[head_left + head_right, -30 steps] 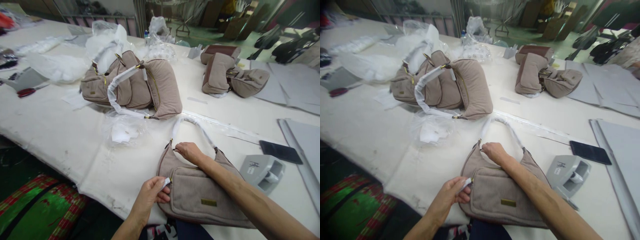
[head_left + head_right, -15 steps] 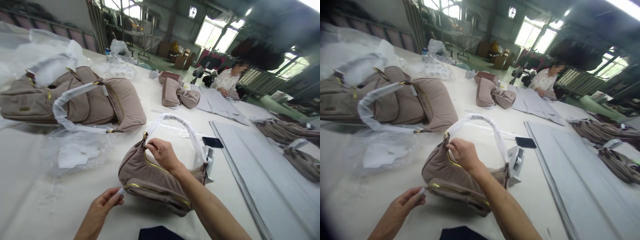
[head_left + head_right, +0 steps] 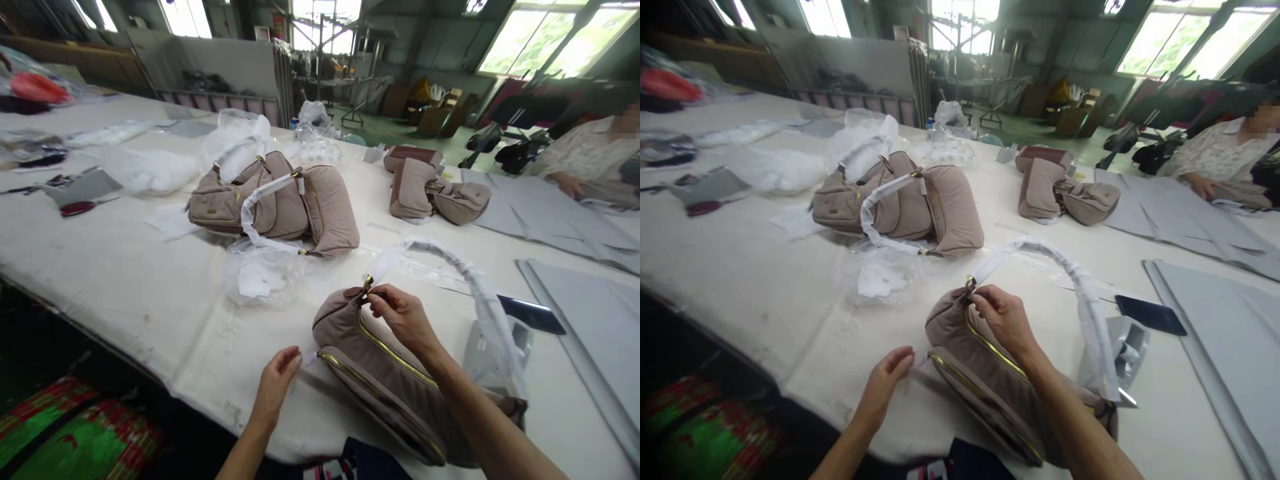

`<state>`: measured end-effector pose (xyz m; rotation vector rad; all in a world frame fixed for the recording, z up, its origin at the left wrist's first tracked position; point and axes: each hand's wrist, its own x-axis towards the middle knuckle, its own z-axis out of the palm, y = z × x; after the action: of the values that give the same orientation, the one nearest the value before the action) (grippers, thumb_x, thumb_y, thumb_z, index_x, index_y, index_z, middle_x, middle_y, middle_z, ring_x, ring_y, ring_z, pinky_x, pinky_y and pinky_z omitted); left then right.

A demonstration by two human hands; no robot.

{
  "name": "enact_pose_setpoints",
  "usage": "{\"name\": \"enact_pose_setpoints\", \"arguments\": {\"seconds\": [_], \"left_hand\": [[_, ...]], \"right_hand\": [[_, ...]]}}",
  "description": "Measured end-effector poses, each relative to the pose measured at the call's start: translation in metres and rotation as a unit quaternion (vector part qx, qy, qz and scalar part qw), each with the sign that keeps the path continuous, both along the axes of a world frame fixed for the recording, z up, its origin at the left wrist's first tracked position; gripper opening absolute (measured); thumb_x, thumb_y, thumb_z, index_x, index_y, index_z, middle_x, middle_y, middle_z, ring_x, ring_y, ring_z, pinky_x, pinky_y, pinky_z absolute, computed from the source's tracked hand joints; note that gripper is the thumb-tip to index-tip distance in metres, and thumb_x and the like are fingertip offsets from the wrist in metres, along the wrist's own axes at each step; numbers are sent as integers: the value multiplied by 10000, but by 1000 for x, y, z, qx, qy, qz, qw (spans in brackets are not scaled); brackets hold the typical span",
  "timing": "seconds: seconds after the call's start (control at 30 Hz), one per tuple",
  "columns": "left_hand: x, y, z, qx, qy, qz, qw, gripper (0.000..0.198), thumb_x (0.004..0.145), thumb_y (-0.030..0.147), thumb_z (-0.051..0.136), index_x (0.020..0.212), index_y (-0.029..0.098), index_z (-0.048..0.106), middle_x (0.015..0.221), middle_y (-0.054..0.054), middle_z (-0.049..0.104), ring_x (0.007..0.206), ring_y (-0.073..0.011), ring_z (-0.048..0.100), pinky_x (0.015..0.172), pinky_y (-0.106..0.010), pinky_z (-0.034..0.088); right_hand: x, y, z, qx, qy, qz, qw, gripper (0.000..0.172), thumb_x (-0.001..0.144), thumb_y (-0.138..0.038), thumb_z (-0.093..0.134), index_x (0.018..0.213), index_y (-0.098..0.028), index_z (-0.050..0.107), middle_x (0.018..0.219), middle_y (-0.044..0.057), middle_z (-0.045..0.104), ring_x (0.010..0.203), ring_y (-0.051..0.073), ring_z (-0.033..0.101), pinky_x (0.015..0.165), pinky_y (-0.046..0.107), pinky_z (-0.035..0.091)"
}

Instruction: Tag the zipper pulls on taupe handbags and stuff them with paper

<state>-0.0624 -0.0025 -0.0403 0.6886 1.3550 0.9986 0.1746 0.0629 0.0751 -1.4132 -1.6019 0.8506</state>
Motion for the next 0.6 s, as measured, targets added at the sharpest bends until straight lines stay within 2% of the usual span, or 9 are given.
{"name": "enact_pose_setpoints", "arguments": {"seconds": [0.07, 0.1, 0.2, 0.27, 0.33, 0.43, 0.53, 0.6], "left_hand": [[4, -1, 20, 53, 58, 25, 997, 365, 698, 409, 666, 961, 159, 632, 941, -73, 673, 913, -209, 603, 810, -289, 462], [9, -2, 32, 72, 61, 5, 996, 334, 727, 407, 637, 956, 163, 634, 914, -68, 677, 883, -205, 610, 796, -288, 467], [36, -3, 65, 81, -15, -122, 989, 315, 770, 406, 585, 945, 151, 648, 834, -75, 690, 743, -201, 636, 685, -288, 496], [60, 0, 79, 66, -67, -152, 984, 350, 775, 409, 575, 1008, 154, 635, 900, -83, 690, 751, -210, 644, 655, -291, 505], [82, 4, 83, 63, -102, -126, 985, 347, 777, 404, 574, 1019, 162, 635, 923, -72, 687, 783, -212, 641, 687, -298, 506], [103, 12, 80, 79, -132, -55, 987, 243, 764, 364, 595, 865, 160, 677, 832, -45, 692, 811, -204, 621, 774, -291, 477], [107, 17, 72, 72, -127, -6, 989, 180, 746, 331, 609, 756, 166, 679, 761, -35, 685, 775, -196, 610, 756, -276, 468], [104, 20, 68, 72, -114, -18, 991, 166, 743, 316, 606, 760, 165, 673, 732, -38, 677, 710, -187, 606, 696, -276, 476]], "right_hand": [[-1, -10, -3, -38, 56, -1, 998, 249, 811, -392, 535, 848, -158, 611, 639, 3, 588, 569, 122, 555, 556, 240, 469], [-1, -16, -5, -56, 78, -1, 995, 251, 807, -393, 541, 859, -157, 606, 645, 3, 591, 579, 125, 558, 562, 245, 475], [-1, -35, -15, -91, 94, 9, 991, 236, 802, -375, 552, 885, -158, 596, 690, 11, 610, 606, 130, 567, 562, 247, 480], [-4, -47, -20, -81, 81, 8, 993, 207, 797, -349, 567, 884, -163, 594, 752, 24, 628, 641, 137, 581, 570, 246, 485], [-9, -57, -24, -40, 42, -1, 998, 169, 789, -315, 582, 871, -168, 600, 759, 27, 637, 651, 141, 588, 585, 249, 492], [-19, -67, -30, 61, -33, -17, 997, 128, 798, -265, 573, 887, -183, 615, 767, 30, 655, 641, 142, 599, 596, 255, 506], [-19, -75, -38, 141, -91, -3, 986, 182, 811, -234, 556, 984, -199, 600, 884, 50, 678, 750, 169, 640, 667, 275, 536], [-8, -78, -47, 162, -134, 37, 977, 274, 818, -225, 547, 1091, -211, 562, 967, 60, 675, 834, 182, 647, 722, 283, 544]]}}
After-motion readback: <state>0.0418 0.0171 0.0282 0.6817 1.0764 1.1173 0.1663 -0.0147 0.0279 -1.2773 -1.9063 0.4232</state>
